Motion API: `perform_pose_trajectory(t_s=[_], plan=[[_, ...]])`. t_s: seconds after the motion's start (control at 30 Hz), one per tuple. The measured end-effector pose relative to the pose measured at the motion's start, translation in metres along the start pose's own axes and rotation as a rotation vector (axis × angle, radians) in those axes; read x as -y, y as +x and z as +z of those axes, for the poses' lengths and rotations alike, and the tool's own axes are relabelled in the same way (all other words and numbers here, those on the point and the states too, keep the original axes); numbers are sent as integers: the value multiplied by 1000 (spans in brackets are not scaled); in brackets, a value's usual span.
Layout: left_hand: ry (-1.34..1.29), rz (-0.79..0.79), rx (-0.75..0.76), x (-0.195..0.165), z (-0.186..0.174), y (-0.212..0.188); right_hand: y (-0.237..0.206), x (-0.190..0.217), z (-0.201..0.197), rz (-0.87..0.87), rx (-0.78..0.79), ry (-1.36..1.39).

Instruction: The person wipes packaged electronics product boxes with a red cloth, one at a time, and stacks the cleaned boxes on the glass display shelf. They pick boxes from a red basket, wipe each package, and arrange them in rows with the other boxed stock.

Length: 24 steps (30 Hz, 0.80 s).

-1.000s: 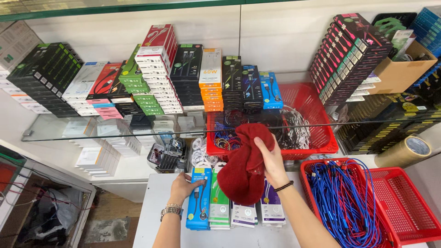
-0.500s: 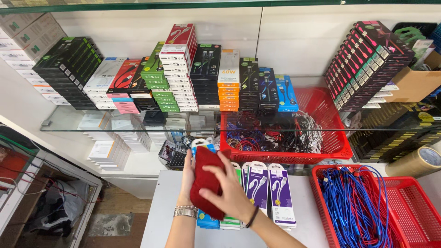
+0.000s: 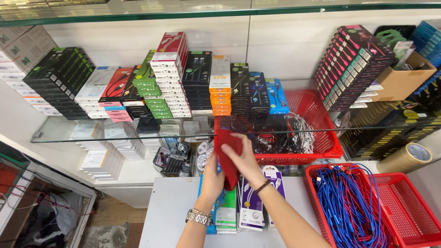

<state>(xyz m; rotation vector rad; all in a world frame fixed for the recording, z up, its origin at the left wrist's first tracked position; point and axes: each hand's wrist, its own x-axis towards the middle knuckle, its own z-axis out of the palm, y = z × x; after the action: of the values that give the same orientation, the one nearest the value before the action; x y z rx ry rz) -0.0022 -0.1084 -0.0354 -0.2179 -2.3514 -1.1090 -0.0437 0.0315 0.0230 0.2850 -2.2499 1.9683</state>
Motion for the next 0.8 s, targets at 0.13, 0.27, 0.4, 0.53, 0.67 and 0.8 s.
perform_pose_trajectory(t_s=[0.13,0.27,0.4,0.53,0.67,0.8], plan=[[-208,-81,84,-26,-7,8,1,5,-3,362,5,550],[-348,-163,77,-59,-9,17,14,-1,-17,327,-49,704],[-550,-199,-87,-72,-3,26,-3,-17,-13,296,-153,706],[-1098,-802,-220,-55,-19,48,-53,-24,-16,238,56,361],[-1232,-844,-379,-45,-25,62,-67,-2,-42,164,150,102],[-1176,-751,-209,-63,19,46,-41,31,-35,-206,8,-221]])
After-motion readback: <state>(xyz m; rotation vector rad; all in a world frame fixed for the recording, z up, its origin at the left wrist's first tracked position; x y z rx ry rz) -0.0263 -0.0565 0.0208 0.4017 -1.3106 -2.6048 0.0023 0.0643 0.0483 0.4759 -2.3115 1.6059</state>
